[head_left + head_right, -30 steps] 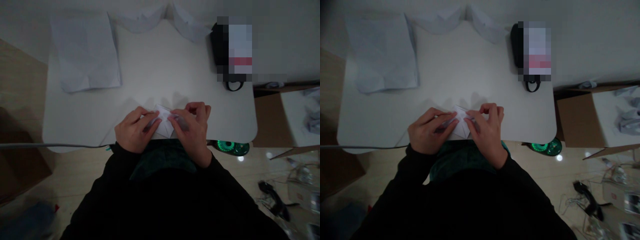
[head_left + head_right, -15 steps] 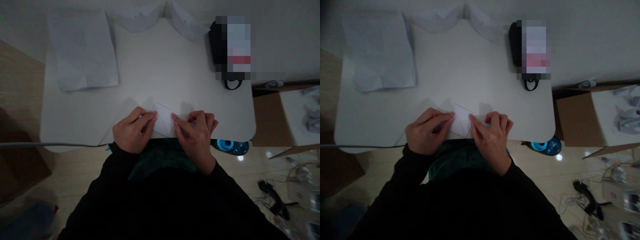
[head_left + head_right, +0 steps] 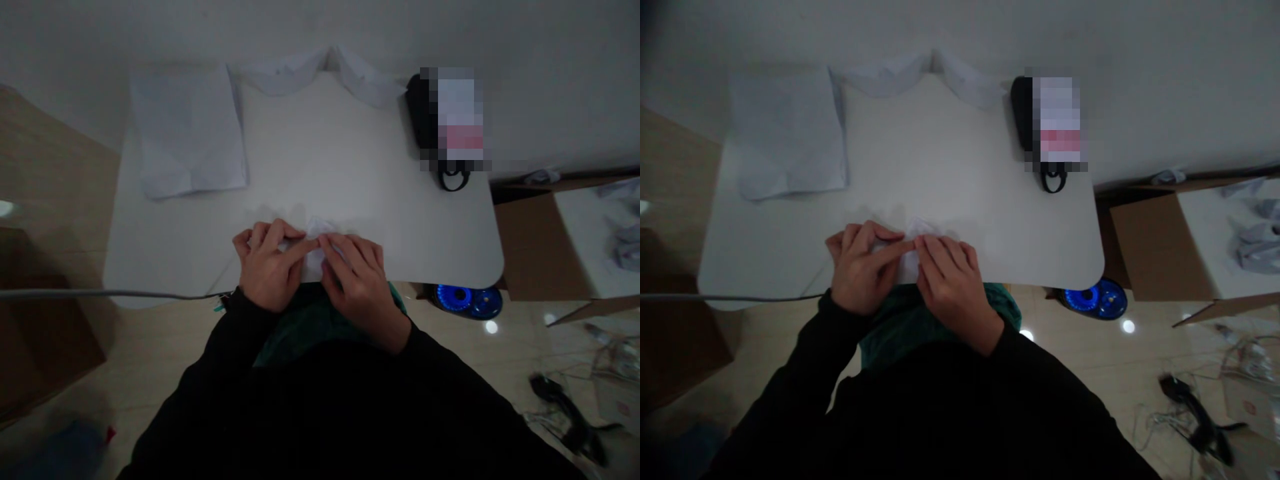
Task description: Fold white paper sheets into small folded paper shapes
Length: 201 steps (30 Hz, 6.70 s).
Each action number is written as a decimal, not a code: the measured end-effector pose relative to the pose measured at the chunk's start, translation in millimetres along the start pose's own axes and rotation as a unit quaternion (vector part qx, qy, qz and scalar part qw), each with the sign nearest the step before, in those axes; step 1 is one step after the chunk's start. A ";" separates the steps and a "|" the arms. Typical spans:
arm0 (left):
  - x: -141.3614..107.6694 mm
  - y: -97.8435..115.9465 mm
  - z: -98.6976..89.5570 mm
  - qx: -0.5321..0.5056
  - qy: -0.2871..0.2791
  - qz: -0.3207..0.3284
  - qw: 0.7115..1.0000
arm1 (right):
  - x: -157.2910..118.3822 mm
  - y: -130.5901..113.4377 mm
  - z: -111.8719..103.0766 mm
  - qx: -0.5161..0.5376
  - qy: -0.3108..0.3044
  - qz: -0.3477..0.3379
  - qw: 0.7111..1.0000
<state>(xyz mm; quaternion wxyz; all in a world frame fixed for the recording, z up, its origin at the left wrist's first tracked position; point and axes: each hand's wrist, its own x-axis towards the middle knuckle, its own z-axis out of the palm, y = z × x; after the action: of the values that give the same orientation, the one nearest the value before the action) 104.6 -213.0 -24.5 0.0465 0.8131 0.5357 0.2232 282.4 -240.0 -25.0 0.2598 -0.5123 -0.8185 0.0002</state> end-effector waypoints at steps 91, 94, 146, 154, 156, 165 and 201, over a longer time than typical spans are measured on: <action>23.2 0.2 -13.4 -0.416 0.023 -0.097 0.904 | 20.9 7.8 -13.1 0.295 0.115 0.129 0.940; 26.0 -12.7 -8.6 -0.277 -0.028 -0.015 0.960 | 15.8 25.8 -8.8 0.200 0.013 -0.049 0.979; -10.4 4.2 -5.1 -0.123 0.084 -0.145 0.978 | 18.8 20.3 -2.3 0.165 -0.022 0.181 0.969; -0.5 13.2 0.7 -0.011 0.046 -0.130 0.990 | 18.4 19.9 -1.7 0.164 -0.029 0.180 0.969; 0.3 13.2 0.4 -0.018 0.037 -0.129 0.991 | 18.9 19.7 -2.5 0.166 -0.036 0.182 0.968; -4.4 7.5 4.8 -0.015 0.047 -0.068 0.996 | 8.6 17.2 3.4 0.154 -0.012 0.095 0.983; -31.0 -19.4 -15.7 -0.074 0.087 0.186 0.976 | -41.3 33.6 -0.9 0.101 0.030 -0.141 0.984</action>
<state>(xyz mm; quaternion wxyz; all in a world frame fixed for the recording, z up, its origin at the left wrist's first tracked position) 71.5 -235.0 -26.2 0.0169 0.8704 0.3587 0.3370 325.0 -259.0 -50.8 0.3325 -0.3631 -0.8699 0.0308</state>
